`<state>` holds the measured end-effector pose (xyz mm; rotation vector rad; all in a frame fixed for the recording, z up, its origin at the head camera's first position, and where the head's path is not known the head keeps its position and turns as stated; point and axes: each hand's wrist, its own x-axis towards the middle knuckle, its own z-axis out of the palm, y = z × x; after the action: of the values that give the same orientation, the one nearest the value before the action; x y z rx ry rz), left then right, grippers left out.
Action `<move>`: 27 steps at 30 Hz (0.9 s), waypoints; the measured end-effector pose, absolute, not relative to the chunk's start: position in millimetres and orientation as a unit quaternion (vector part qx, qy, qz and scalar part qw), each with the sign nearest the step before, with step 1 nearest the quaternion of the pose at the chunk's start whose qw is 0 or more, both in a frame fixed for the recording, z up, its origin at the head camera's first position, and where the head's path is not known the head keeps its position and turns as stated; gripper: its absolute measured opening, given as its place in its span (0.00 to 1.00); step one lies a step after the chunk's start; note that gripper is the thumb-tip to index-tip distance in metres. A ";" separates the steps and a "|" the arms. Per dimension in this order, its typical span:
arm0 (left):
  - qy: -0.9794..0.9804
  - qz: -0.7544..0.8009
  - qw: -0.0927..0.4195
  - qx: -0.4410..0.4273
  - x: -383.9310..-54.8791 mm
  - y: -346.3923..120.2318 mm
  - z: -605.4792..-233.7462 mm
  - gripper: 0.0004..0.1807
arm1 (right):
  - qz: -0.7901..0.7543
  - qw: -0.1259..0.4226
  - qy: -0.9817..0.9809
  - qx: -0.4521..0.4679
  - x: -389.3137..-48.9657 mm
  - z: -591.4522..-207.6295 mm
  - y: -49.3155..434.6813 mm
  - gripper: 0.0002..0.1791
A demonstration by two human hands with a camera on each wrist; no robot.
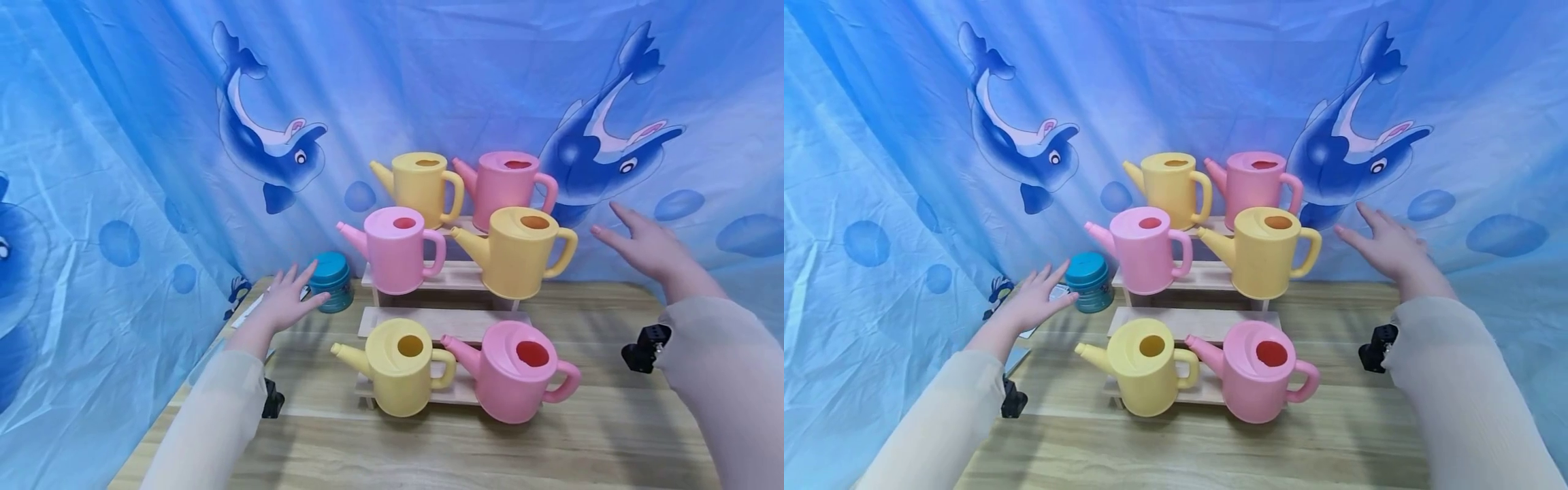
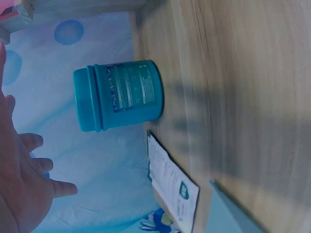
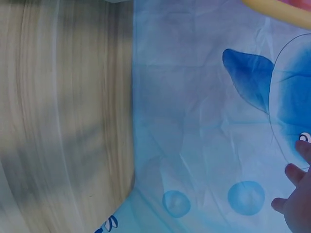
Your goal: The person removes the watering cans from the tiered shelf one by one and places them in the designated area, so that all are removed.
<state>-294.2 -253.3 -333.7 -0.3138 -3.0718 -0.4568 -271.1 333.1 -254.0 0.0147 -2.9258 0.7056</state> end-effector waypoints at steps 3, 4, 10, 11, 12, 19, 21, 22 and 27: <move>-0.980 -0.166 0.014 -0.107 -290.8 -257.7 -339.7 0.49 | 0.245 0.078 -0.966 0.012 -273.8 -248.9 327.7 0.48; -0.979 -0.170 0.015 -0.110 -289.8 -259.3 -342.8 0.48 | 0.252 0.082 -0.964 0.016 -274.8 -246.8 325.8 0.47; -0.973 -0.198 0.014 -0.118 -280.1 -265.1 -364.6 0.46 | 0.306 0.076 -0.949 0.026 -279.7 -231.2 311.9 0.46; -0.972 -0.204 0.015 -0.119 -278.0 -265.0 -368.3 0.47 | 0.316 0.072 -0.946 0.025 -280.0 -229.1 310.1 0.46; -0.971 -0.207 0.017 -0.121 -276.2 -264.9 -372.5 0.47 | 0.325 0.070 -0.943 0.027 -280.5 -227.3 308.4 0.46; -0.962 -0.218 0.038 -0.158 -262.7 -258.6 -398.2 0.48 | 0.319 0.056 -0.945 0.040 -281.9 -225.2 303.3 0.47; -0.962 -0.209 0.040 -0.169 -259.2 -257.2 -404.8 0.48 | 0.306 0.049 -0.950 0.038 -282.6 -226.2 303.4 0.47; -0.963 -0.206 0.037 -0.170 -257.3 -256.8 -407.7 0.48 | 0.301 0.047 -0.952 0.039 -282.9 -226.7 303.6 0.48; -0.964 -0.203 0.015 -0.169 -246.7 -257.1 -416.3 0.48 | 0.319 0.051 -0.946 0.038 -283.6 -225.9 303.8 0.47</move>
<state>-246.7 -257.1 -416.3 -0.5269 -3.0010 -0.6309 -283.6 303.8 -225.9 0.1166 -2.8787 0.9708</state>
